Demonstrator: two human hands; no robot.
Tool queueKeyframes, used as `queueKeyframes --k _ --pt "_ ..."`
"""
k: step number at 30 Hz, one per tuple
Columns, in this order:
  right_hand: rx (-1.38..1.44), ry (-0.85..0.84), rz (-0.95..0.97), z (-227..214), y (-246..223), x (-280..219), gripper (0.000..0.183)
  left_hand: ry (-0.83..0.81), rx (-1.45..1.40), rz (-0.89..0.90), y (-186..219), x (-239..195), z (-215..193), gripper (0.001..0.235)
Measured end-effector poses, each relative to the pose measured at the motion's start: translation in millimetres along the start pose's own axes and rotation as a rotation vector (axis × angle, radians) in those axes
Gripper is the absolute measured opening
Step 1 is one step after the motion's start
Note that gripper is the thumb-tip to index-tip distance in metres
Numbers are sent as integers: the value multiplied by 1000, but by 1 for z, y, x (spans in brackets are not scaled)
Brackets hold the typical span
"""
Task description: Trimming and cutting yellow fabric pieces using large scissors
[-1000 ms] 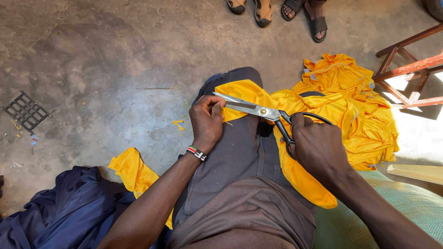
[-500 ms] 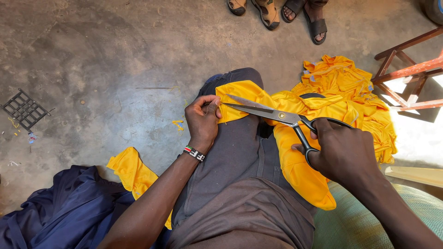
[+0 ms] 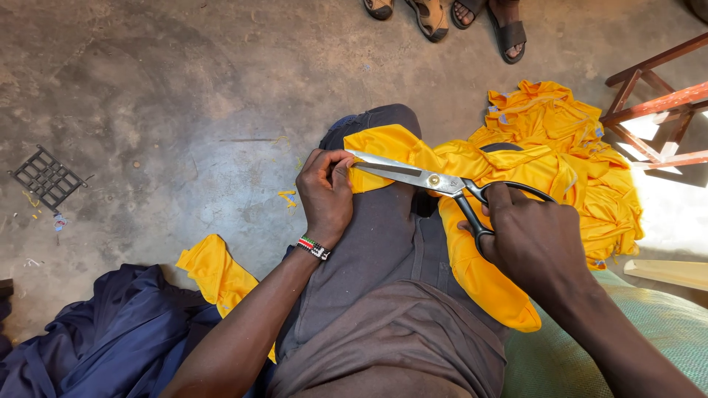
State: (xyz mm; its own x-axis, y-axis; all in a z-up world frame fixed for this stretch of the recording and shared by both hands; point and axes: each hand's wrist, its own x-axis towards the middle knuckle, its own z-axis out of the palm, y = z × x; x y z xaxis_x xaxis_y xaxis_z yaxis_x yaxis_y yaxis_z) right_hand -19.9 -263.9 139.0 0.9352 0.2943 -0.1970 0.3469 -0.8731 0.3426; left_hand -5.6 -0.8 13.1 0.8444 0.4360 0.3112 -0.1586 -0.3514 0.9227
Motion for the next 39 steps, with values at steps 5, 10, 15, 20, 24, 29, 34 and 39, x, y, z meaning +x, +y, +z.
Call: queueKeyframes --k 5,10,15,20,24,29,34,39 --pt "7 -30 -11 -7 -8 5 49 -11 -45 -11 2 -1 -1 9" --pt "-2 -62 -64 0 -4 7 28 -4 -110 -68 -5 -1 1 10" --pt "245 -182 141 4 3 21 53 215 -225 -219 -53 12 -21 6" --pt "869 -36 246 -25 -20 24 38 39 338 -300 -54 8 -61 53" --pt "1176 8 302 -9 -39 41 36 -210 136 -187 -23 -3 -41 30" --pt "1406 36 261 -32 -74 58 25 -270 -8 -187 0 -6 -15 13" --pt "1648 60 290 -3 -92 74 27 -373 -256 -132 53 -4 -13 13" --pt "1713 145 239 12 -73 78 22 -277 -43 165 57 21 -32 51"
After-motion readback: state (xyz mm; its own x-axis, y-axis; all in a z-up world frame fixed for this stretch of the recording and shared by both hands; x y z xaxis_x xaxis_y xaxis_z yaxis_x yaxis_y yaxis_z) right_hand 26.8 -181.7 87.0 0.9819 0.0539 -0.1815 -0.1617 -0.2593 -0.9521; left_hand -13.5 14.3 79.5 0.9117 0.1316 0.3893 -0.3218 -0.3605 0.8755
